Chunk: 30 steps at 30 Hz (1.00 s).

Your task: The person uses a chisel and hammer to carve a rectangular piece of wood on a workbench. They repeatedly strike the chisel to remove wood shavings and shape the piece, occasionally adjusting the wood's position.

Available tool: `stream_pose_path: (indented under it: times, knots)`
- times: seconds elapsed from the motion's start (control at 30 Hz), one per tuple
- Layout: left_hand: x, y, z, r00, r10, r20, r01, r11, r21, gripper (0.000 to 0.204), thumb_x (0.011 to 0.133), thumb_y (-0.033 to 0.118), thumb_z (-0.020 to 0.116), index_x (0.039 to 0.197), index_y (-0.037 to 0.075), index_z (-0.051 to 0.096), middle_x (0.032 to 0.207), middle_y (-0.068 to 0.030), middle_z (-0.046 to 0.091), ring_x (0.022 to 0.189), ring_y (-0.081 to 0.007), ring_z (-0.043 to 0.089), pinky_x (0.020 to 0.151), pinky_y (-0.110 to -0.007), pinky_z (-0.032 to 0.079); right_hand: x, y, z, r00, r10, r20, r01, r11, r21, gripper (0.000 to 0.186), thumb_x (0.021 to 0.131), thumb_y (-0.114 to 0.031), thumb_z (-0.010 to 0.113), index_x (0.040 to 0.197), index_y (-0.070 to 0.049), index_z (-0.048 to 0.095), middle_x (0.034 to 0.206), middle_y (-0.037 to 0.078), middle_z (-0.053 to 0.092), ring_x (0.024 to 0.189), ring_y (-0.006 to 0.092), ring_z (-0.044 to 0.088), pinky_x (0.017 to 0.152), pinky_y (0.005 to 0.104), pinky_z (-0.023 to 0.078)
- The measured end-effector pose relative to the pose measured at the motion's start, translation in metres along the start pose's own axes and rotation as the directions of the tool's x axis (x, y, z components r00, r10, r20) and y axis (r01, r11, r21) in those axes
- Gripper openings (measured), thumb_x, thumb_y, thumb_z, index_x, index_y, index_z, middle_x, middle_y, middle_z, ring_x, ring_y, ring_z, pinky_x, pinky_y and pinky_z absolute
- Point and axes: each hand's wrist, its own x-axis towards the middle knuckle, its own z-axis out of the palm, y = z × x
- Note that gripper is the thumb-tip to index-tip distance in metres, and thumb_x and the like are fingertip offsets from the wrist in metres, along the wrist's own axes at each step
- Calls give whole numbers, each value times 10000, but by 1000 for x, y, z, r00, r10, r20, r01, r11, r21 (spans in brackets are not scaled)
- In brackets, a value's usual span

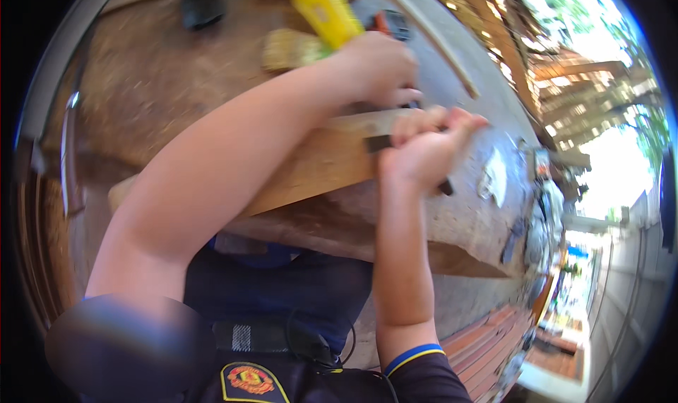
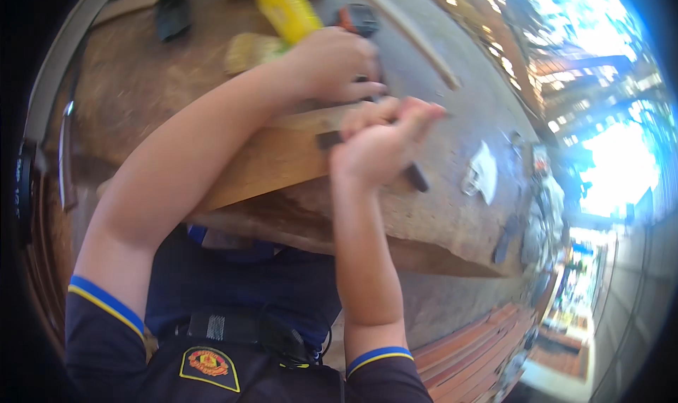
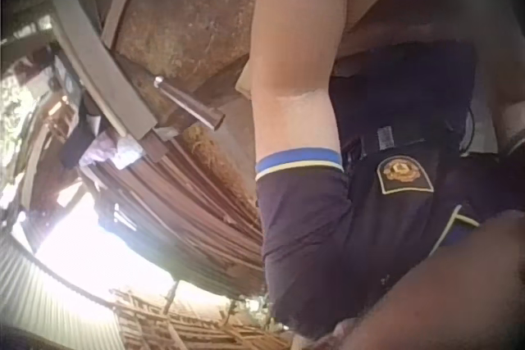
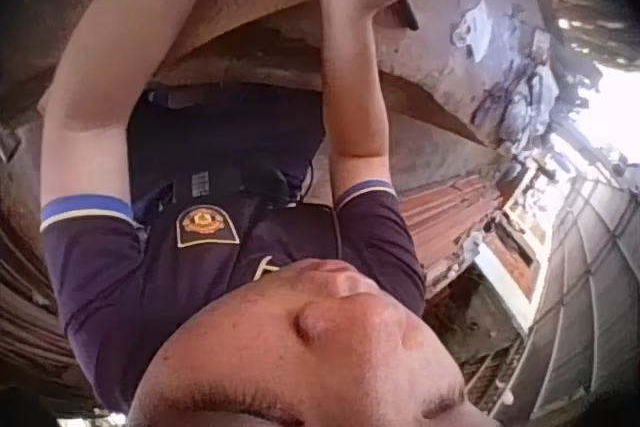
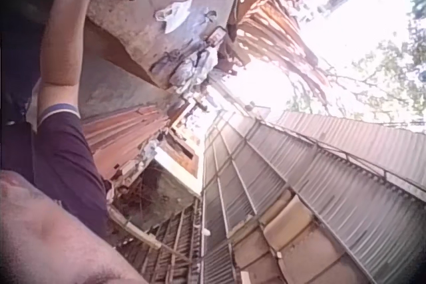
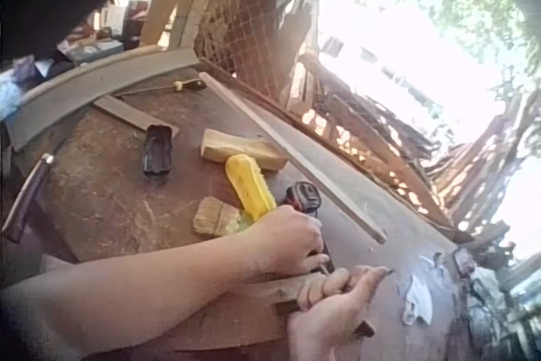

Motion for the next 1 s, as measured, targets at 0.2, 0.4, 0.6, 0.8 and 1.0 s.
stream_pose_path:
  times: [0.2,0.4,0.6,0.8,1.0]
  knots:
    - [3,-2,-4,995,59,-76,-61,998,-16,278,827,349,647,757,92,727,770,-86,588,744,-307,597,693,-435,459,31,-11,-8,971,-147,-189,158,986,44,451,1009,-550,305,809,-145,309,496,-40,241,375,85,193,351,281,165]
    - [2,0,-14,999,33,-21,-33,999,24,264,812,358,655,798,114,754,783,-79,632,730,-287,637,672,-413,489,-5,4,12,997,-34,72,25,993,117,441,1016,-533,308,784,-157,309,478,-43,241,346,83,219,321,288,178]
    - [1,1,-10,998,31,-55,-31,999,-4,269,816,354,650,792,107,751,774,-81,632,744,-288,639,686,-420,492,11,10,5,997,-79,-18,81,993,84,447,1011,-544,313,795,-153,309,474,-45,251,349,77,227,320,278,192]
    - [-2,1,-17,1000,18,-24,-18,1000,3,273,818,348,648,780,96,745,783,-84,636,769,-285,639,697,-421,493,22,0,1,998,-57,-8,57,991,118,427,1016,-528,322,812,-153,310,478,-52,245,366,70,191,348,262,155]
    - [3,3,-15,1000,10,13,-10,1000,-16,275,820,350,640,806,97,748,802,-82,637,754,-291,637,693,-421,496,-13,10,14,989,111,100,-130,971,203,429,1029,-497,303,785,-145,307,495,-32,272,379,78,236,346,267,218]
